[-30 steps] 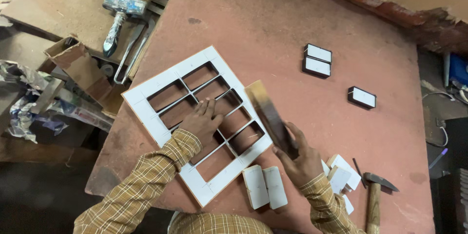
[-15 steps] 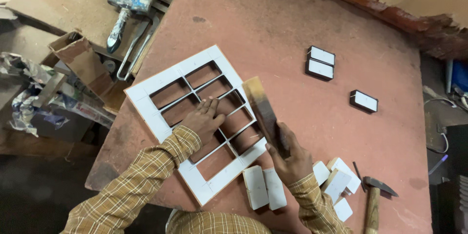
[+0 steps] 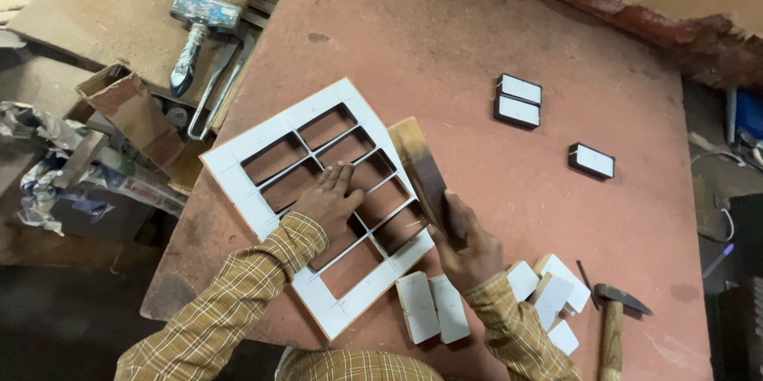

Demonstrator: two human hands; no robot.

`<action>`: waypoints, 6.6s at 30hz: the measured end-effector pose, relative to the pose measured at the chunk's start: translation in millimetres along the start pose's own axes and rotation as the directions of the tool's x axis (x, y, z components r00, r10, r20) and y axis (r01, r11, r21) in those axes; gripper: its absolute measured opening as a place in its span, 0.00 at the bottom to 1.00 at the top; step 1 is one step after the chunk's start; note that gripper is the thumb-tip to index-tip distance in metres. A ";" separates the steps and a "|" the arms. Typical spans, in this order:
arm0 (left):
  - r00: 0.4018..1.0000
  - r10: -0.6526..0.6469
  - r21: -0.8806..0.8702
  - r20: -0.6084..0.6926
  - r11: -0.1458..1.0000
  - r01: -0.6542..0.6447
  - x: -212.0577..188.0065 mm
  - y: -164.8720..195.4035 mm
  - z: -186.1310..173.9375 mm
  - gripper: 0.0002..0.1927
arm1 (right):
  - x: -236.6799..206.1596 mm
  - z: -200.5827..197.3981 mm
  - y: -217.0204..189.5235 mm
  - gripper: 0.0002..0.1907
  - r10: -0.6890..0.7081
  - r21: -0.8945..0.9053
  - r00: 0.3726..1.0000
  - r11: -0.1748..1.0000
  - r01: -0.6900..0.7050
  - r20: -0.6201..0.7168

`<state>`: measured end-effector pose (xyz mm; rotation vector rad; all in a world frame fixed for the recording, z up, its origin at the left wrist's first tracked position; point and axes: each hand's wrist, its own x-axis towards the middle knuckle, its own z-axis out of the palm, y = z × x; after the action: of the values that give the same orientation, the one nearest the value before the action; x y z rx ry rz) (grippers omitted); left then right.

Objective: The person fits small white rectangular wooden blocks into the compartments of a white grid frame on the workbench, pressing each block into place by hand. They then pick up a hammer and small nails and drive nails into the blocks to secure them in the frame.

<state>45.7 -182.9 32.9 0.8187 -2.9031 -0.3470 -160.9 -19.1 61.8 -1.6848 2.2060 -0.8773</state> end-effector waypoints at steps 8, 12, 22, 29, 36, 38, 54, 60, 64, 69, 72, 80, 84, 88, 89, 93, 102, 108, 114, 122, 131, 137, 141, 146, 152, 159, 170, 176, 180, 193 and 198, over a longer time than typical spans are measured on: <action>0.981 0.014 0.088 -0.194 0.996 0.003 -14.7 -0.9 -7.3 0.18 | 8.4 1.6 -0.2 0.31 -0.167 0.011 0.985 0.986 0.168 -0.032; 0.860 -0.151 -0.040 -0.487 0.988 0.151 -41.9 -22.0 -13.2 0.18 | -13.1 10.7 -4.3 0.32 -0.151 0.107 0.986 0.982 0.159 -0.076; 0.717 -0.341 -0.212 -0.609 0.940 0.267 -52.6 -43.2 -13.3 0.17 | -19.4 13.4 -16.9 0.30 -0.165 0.116 0.986 0.979 0.166 -0.020; 0.711 -0.374 -0.260 -0.595 0.927 0.270 -52.8 -38.3 -17.1 0.13 | -28.8 11.6 -21.2 0.30 -0.046 -0.004 0.988 0.999 0.047 0.145; 0.703 -0.384 -0.261 -0.599 0.923 0.282 -56.3 -37.7 -17.9 0.13 | -33.9 16.2 -18.5 0.32 -0.110 -0.058 0.978 0.991 0.122 0.175; 0.700 -0.377 -0.262 -0.607 0.926 0.271 -55.1 -38.4 -16.8 0.13 | -33.6 15.1 -15.5 0.30 -0.127 0.036 0.992 0.991 0.127 -0.003; 0.957 -0.216 -0.060 -0.194 0.976 0.208 20.4 -3.5 -31.8 0.23 | 6.0 -40.8 49.9 0.28 0.278 0.110 0.960 0.956 -0.273 -0.028; 0.966 -0.260 0.201 0.001 0.946 0.255 44.4 14.8 -42.3 0.14 | 49.7 -96.4 116.6 0.17 0.155 -0.098 0.978 0.981 -0.170 -0.136; 0.977 -0.209 0.379 0.039 0.908 0.179 53.4 21.7 -44.2 0.08 | 92.5 -142.8 155.5 0.33 0.190 -0.461 0.959 0.846 -0.268 -0.208; 0.969 -0.247 0.434 -0.017 0.871 0.229 57.6 26.3 -43.0 0.08 | 125.8 -171.4 178.1 0.53 0.067 -0.705 0.991 0.697 -0.129 -0.116; 0.940 -0.274 0.316 -0.203 0.890 0.328 43.3 31.2 -34.8 0.20 | 137.3 -174.1 182.7 0.38 0.376 -0.775 0.926 0.593 -0.219 0.026; 0.895 -0.439 -0.811 -0.083 0.552 0.196 -20.2 111.2 6.6 0.25 | 93.7 -149.9 142.6 0.20 0.193 0.180 0.981 0.964 -0.195 0.029; 0.906 -0.283 -0.814 -0.313 0.572 -0.103 -37.9 152.3 27.8 0.37 | 6.5 -97.0 71.8 0.22 -0.045 0.264 0.985 0.964 0.000 0.165; 0.943 -0.304 -0.901 -0.138 0.433 0.008 -65.2 160.5 43.2 0.27 | -51.6 -51.5 29.0 0.25 0.034 0.386 0.959 0.911 -0.146 0.282; 0.939 -0.338 -0.957 -0.053 0.287 0.049 -74.1 158.4 45.6 0.26 | -59.3 -41.6 24.8 0.23 0.081 0.498 0.946 0.834 -0.236 0.313; 0.937 -0.305 -0.980 0.168 0.055 0.193 -95.7 147.4 53.1 0.29 | -89.6 -12.7 25.8 0.18 0.172 0.751 0.854 0.412 -0.515 0.491; 0.921 -0.140 -0.899 0.364 -0.313 0.308 -105.1 151.7 76.7 0.17 | -160.5 21.5 62.1 0.32 0.215 0.808 0.788 -0.005 -0.590 0.577; 0.920 0.182 -0.617 0.347 -0.695 0.369 -101.0 164.7 75.1 0.19 | -176.5 18.3 54.2 0.51 0.051 0.822 0.822 -0.104 -0.560 0.567; 0.931 -0.080 -0.878 0.357 -0.369 0.305 -105.6 154.4 66.7 0.18 | -174.3 11.2 40.4 0.54 -0.066 0.831 0.982 0.544 -0.113 0.177; 0.835 -0.502 -0.961 0.224 -0.257 0.103 -113.6 135.5 64.5 0.11 | -129.7 -24.3 56.9 0.40 0.552 0.897 0.822 0.278 -0.344 0.144; 0.937 -0.347 -0.957 -0.030 -0.260 -0.127 -110.3 130.5 39.0 0.12 | -85.7 -35.7 -1.6 0.48 -0.299 0.439 0.922 0.882 0.168 0.248; 0.694 -0.718 -0.930 0.052 0.219 0.297 -88.3 91.1 20.0 0.23 | -2.1 -5.2 -10.4 0.34 -0.432 0.042 0.896 0.902 0.430 0.101; 0.790 -0.167 -0.279 -0.590 0.960 -0.005 -63.8 47.4 3.1 0.27 | 57.3 2.9 -0.8 0.30 -0.473 -0.150 0.849 0.845 0.513 0.235; 0.871 0.193 -0.013 -0.452 0.975 -0.223 -37.4 30.5 -3.4 0.20 | 89.8 22.0 -11.8 0.29 -0.427 -0.208 0.798 0.812 0.546 0.426; 0.978 0.126 -0.040 -0.168 0.990 -0.135 -24.5 28.0 -2.5 0.14 | 97.5 23.0 -20.6 0.31 -0.297 -0.097 0.800 0.911 0.402 0.522; 0.892 0.209 -0.004 -0.400 0.973 -0.230 -23.7 23.9 4.8 0.13 | 84.5 -10.3 31.8 0.41 0.218 -0.379 0.973 0.908 -0.176 0.072; 0.925 0.180 0.030 -0.334 0.983 -0.180 -24.6 21.1 26.4 0.07 | 25.9 -47.1 115.8 0.28 0.551 0.602 0.769 0.508 -0.616 0.322; 0.923 0.179 0.006 -0.340 0.982 -0.188 -26.2 16.4 41.1 0.07 | -42.4 -18.7 60.3 0.31 0.341 0.523 0.920 0.757 -0.392 0.196; 0.926 0.192 0.020 -0.326 0.980 -0.196 -26.5 14.7 45.3 0.07 | -60.9 -12.7 33.2 0.39 0.257 0.155 0.965 0.952 -0.263 0.059; 0.904 0.219 0.038 -0.366 0.975 -0.221 -25.1 15.2 38.4 0.08 | -61.3 -17.2 6.4 0.38 0.260 0.240 0.963 0.941 -0.238 -0.064; 0.906 0.241 0.061 -0.348 0.970 -0.234 -24.0 16.2 31.9 0.07 | -40.4 -8.2 -1.2 0.38 0.091 0.064 0.978 0.995 -0.080 -0.186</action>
<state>52.7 -150.8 5.0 0.4604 -2.6252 -0.1316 -151.5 21.1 62.1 -1.5250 2.3310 -1.1073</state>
